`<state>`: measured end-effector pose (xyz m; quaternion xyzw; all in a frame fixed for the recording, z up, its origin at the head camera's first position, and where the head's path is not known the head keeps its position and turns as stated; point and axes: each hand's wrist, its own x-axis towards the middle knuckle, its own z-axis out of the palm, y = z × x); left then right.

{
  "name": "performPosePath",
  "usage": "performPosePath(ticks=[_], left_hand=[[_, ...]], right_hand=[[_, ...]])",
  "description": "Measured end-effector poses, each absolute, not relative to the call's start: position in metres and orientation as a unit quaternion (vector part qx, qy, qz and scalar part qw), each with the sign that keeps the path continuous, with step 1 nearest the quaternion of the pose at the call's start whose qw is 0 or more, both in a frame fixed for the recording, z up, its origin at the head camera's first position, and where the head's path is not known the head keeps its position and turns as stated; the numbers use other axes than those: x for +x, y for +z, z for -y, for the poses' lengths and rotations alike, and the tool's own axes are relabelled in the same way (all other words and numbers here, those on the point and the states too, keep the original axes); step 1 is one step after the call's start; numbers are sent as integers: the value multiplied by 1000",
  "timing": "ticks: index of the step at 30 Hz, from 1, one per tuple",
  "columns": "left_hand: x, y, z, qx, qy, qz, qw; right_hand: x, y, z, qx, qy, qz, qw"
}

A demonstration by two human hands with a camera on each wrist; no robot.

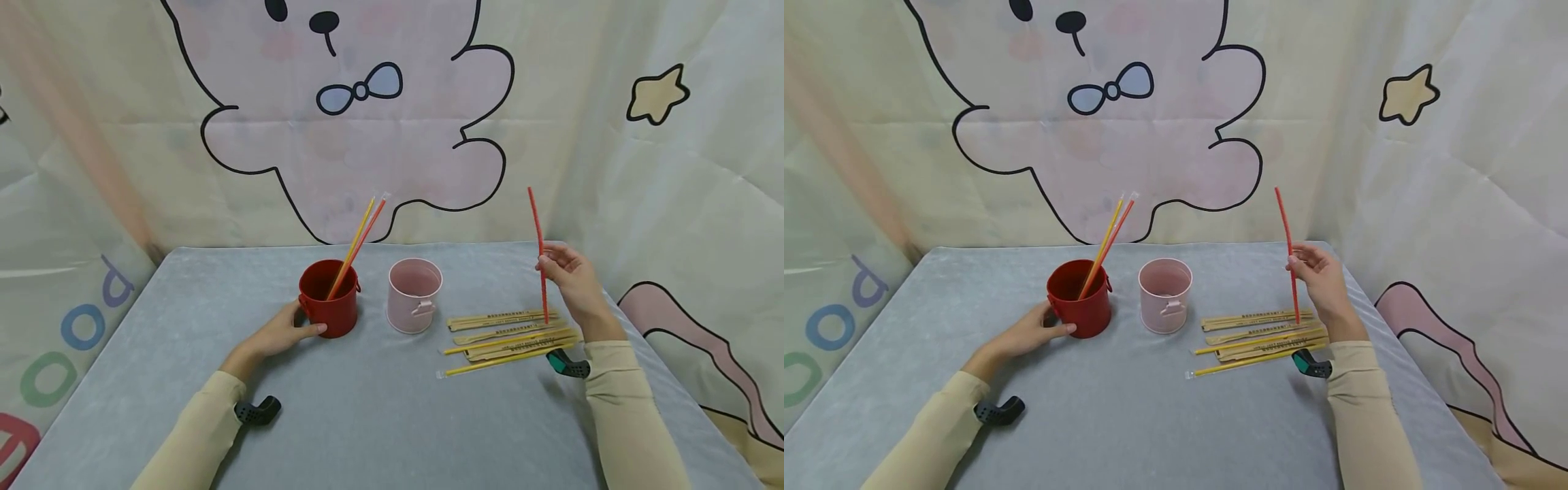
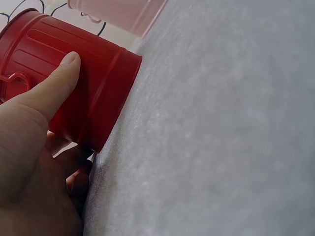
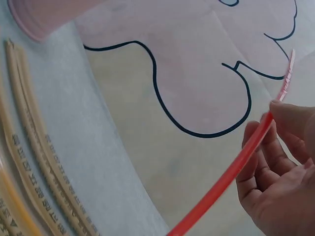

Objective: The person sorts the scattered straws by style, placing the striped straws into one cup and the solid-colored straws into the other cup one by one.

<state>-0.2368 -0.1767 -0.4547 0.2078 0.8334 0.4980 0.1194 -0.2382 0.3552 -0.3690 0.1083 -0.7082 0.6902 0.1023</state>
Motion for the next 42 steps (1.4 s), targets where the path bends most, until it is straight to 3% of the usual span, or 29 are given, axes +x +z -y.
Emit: performPosePath(ticks=[8, 16, 33, 42], left_hand=[[-237, -455, 177, 206, 493, -837, 120], [-239, -455, 176, 204, 492, -837, 125], [-240, -455, 177, 203, 492, -837, 127], [-239, -454, 178, 193, 487, -842, 132]], right_hand=[[-236, -361, -353, 90, 783, 613, 61], [-229, -350, -347, 139, 850, 508, 32], [-223, -337, -328, 174, 882, 438, 22], [-211, -326, -315, 195, 872, 446, 42]])
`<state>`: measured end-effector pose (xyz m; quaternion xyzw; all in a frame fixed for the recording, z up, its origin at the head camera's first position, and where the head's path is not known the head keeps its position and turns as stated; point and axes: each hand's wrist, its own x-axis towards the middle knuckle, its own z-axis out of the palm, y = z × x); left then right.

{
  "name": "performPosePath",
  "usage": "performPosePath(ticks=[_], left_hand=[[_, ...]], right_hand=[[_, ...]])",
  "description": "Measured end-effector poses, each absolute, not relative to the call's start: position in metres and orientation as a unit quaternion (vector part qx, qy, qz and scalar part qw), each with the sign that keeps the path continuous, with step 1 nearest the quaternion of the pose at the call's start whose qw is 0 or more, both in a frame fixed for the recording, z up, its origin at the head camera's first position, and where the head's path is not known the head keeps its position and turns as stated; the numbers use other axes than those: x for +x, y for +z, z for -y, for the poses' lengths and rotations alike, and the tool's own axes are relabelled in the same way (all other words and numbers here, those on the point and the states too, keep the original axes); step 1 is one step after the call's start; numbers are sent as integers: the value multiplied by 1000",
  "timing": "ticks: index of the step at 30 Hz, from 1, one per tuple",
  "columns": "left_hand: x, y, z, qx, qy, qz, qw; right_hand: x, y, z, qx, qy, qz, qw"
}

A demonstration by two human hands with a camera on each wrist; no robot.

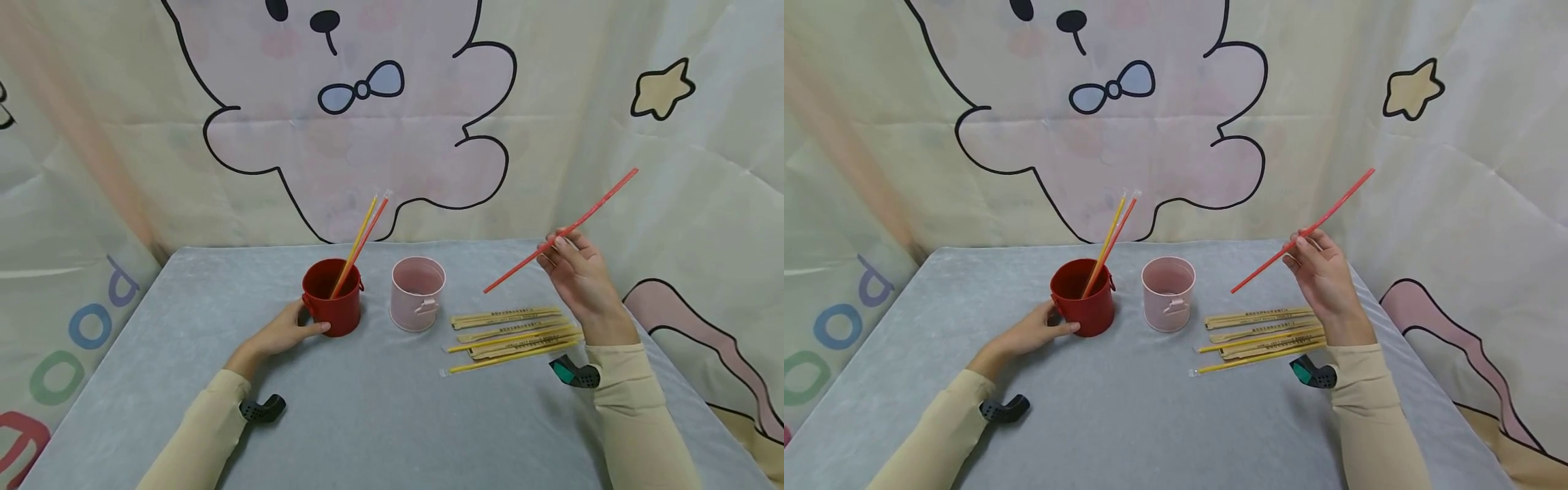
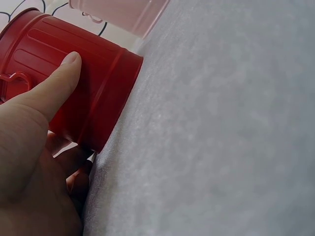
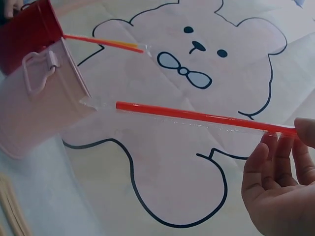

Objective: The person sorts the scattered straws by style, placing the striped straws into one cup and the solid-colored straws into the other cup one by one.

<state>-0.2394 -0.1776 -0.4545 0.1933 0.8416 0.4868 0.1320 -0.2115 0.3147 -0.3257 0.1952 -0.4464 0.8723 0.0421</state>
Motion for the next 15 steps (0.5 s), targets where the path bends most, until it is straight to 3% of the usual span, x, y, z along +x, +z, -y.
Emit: performPosePath(ticks=[15], left_hand=[[-240, -455, 176, 193, 483, -844, 130]], right_hand=[[-198, -312, -305, 243, 890, 385, 10]])
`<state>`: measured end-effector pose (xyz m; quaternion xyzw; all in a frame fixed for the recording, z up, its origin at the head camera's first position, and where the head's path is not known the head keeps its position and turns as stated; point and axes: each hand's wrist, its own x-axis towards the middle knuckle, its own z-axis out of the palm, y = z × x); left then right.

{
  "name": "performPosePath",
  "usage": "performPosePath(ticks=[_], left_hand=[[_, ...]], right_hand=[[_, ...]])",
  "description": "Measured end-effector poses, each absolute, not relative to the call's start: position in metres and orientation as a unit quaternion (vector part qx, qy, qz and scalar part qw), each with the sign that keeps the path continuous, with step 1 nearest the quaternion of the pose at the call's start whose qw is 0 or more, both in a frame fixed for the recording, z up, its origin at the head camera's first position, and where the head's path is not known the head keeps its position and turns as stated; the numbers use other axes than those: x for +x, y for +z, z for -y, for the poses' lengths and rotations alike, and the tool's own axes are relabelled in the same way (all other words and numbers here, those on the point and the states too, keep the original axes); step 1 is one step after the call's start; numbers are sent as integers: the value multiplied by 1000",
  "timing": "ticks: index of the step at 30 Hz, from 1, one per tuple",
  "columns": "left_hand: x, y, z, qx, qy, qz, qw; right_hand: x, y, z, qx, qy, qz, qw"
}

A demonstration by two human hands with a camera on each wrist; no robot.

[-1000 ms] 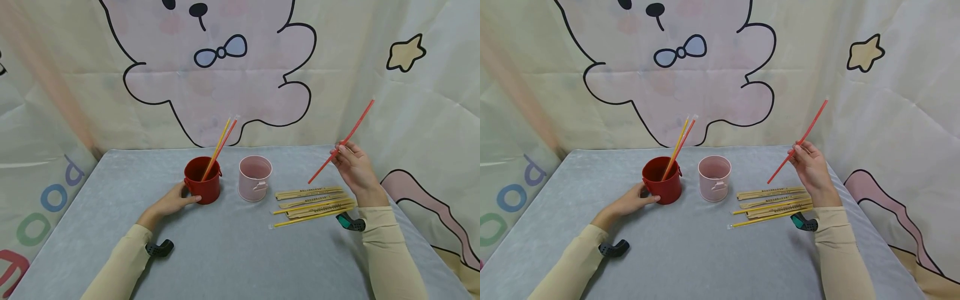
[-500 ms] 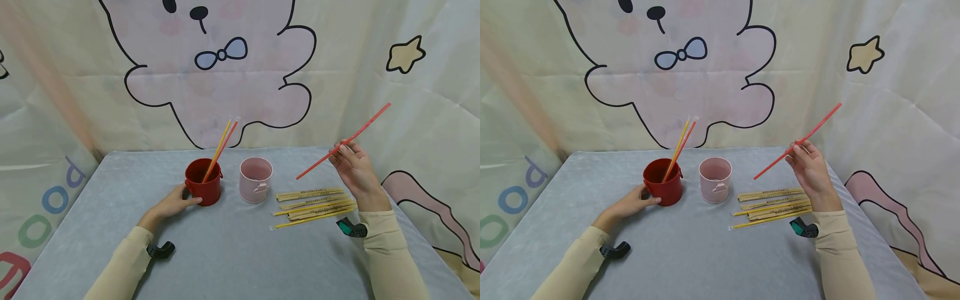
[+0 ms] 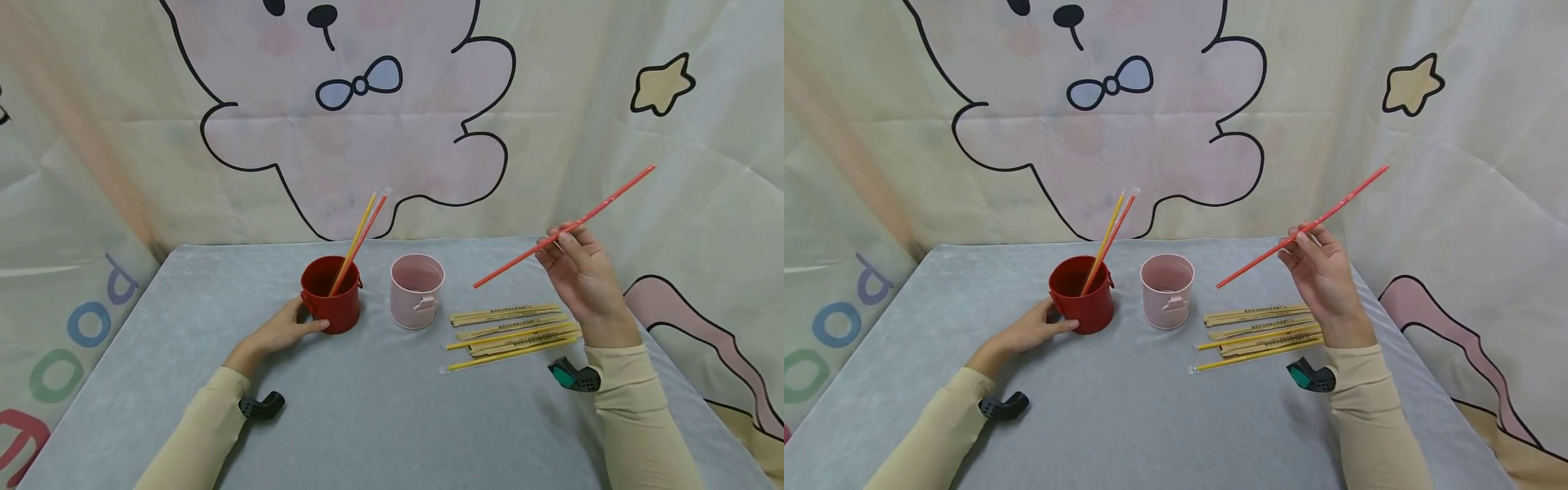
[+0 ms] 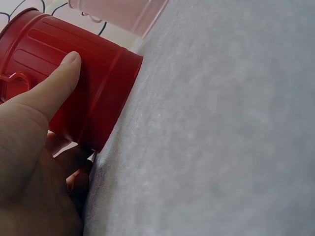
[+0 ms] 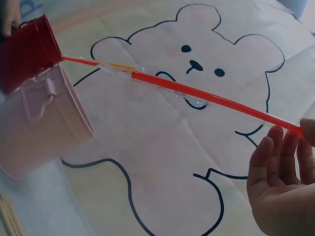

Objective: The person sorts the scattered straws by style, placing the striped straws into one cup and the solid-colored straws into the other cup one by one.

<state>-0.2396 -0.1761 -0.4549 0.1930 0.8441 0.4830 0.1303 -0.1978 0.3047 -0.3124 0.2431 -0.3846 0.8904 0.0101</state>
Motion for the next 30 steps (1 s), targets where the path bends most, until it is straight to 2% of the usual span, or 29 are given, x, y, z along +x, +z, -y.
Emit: performPosePath(ticks=[10, 21, 30], left_hand=[[-240, -456, 175, 196, 492, -838, 129], [-241, -457, 175, 194, 491, -840, 128], [-240, -453, 176, 183, 487, -843, 135]], right_hand=[[-192, -311, -296, 233, 877, 418, 30], [-194, -307, -283, 239, 871, 429, 28], [-208, -300, -248, 179, 846, 501, 42]])
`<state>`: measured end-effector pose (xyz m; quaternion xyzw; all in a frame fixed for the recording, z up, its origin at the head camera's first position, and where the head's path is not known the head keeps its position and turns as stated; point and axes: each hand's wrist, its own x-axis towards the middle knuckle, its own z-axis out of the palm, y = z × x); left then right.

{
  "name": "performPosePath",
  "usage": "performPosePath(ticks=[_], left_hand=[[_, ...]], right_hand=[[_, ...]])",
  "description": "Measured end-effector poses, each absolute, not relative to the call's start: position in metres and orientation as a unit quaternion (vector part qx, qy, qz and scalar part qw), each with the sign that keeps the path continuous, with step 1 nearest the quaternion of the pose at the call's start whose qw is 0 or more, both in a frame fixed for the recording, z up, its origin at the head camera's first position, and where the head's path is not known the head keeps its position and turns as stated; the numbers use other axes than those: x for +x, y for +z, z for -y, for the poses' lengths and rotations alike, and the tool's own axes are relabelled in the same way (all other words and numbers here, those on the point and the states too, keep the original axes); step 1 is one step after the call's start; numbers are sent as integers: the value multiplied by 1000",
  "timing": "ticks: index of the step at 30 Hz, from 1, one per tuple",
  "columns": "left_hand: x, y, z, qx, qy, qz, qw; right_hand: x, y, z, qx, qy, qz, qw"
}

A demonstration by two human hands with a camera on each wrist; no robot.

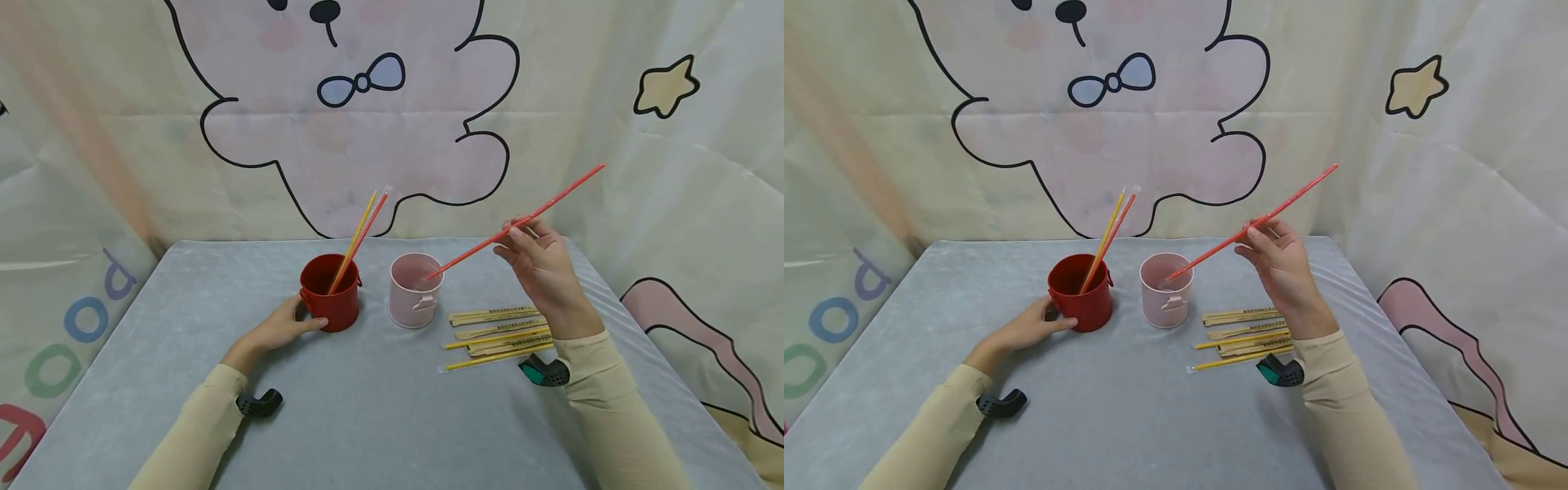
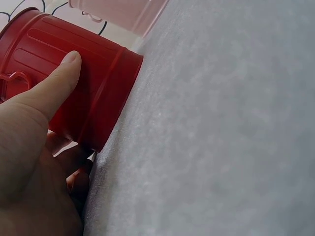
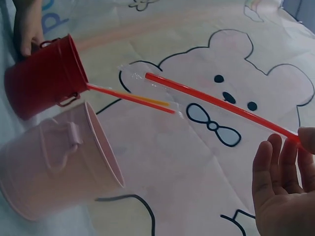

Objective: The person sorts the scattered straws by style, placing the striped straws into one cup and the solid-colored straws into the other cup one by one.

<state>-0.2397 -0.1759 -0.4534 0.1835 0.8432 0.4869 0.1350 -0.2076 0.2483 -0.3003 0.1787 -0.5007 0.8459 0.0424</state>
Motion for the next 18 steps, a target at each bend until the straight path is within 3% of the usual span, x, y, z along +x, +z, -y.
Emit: performPosePath(ticks=[18], left_hand=[[-240, -454, 177, 186, 485, -844, 131]], right_hand=[[-231, -298, -161, 153, 800, 580, -3]])
